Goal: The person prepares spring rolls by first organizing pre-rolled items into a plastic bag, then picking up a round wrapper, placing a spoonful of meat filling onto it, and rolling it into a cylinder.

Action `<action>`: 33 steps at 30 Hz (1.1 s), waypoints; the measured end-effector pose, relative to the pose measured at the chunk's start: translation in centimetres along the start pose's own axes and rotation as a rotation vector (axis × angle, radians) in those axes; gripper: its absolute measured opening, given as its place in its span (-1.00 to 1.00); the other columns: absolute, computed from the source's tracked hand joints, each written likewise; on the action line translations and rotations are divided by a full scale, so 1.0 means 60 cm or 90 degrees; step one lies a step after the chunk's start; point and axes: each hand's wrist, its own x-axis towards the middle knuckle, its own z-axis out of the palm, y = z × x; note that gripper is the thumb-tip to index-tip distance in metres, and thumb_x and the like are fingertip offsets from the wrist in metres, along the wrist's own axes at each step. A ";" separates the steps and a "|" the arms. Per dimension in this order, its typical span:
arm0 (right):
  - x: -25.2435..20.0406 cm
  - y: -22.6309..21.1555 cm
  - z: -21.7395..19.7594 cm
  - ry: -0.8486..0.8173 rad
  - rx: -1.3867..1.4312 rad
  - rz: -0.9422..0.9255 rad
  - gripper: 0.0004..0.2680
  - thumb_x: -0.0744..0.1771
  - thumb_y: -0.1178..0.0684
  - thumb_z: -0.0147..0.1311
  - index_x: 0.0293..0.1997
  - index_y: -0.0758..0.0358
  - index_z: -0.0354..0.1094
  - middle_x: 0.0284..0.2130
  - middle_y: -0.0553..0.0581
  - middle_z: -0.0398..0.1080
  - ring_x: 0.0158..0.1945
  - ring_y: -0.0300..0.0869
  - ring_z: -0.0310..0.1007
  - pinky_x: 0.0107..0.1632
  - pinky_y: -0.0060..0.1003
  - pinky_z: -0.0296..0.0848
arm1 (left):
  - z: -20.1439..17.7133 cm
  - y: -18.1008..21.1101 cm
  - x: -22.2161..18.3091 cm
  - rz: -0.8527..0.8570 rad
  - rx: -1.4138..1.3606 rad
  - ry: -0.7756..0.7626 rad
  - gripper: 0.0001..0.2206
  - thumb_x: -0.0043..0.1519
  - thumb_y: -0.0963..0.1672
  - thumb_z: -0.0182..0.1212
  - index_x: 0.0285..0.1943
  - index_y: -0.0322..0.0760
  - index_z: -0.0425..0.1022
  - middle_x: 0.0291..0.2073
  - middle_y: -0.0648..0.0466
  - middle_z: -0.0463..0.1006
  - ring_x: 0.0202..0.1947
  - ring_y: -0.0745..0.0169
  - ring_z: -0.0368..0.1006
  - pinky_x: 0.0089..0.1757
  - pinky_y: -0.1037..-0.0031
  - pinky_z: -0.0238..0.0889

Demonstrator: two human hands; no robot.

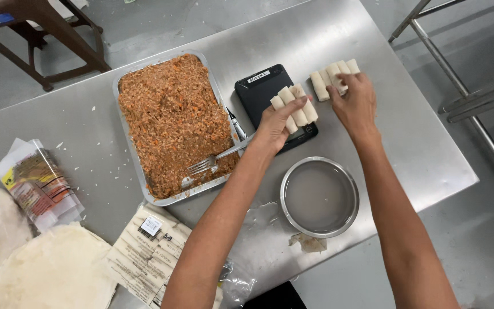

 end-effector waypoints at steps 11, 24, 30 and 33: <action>-0.022 -0.087 -0.081 -0.074 0.751 0.368 -0.64 0.31 0.25 0.12 0.28 0.25 0.34 -0.26 -0.02 0.52 -0.27 -0.32 0.60 -0.14 -0.42 0.67 | 0.023 0.067 -0.071 0.025 0.010 -0.076 -0.69 -0.11 -0.13 0.65 -0.29 -0.32 0.61 -0.46 -0.07 0.66 -0.44 0.13 0.65 -0.37 0.38 0.54; -0.206 -0.361 -0.173 -0.085 0.800 0.216 -0.38 0.26 0.41 0.17 0.50 0.18 0.00 0.21 0.08 0.25 0.04 -0.18 0.49 0.11 -0.24 0.64 | 0.022 0.064 -0.273 0.151 0.098 0.032 -0.71 -0.03 -0.11 0.57 -0.24 -0.31 0.58 -0.43 -0.04 0.63 -0.43 0.30 0.57 -0.42 0.49 0.40; -0.314 -0.399 -0.137 0.001 0.853 0.172 -0.36 0.30 0.43 0.15 0.53 0.19 -0.13 0.30 0.32 0.20 0.15 0.07 0.46 0.11 -0.05 0.64 | -0.022 0.049 -0.399 0.203 0.053 -0.027 -0.42 0.08 -0.08 0.55 0.30 -0.27 0.49 -0.10 -0.07 0.66 -0.08 0.35 0.56 -0.08 0.50 0.44; -0.344 -0.422 -0.160 -0.080 0.814 0.125 -0.34 0.26 0.48 0.18 0.51 0.21 -0.07 0.32 0.32 0.21 0.19 0.11 0.45 0.09 -0.05 0.64 | -0.062 0.080 -0.437 0.252 0.109 -0.087 -0.61 0.18 -0.10 0.48 0.21 -0.09 0.59 0.03 0.08 0.66 -0.04 0.57 0.53 0.00 0.66 0.41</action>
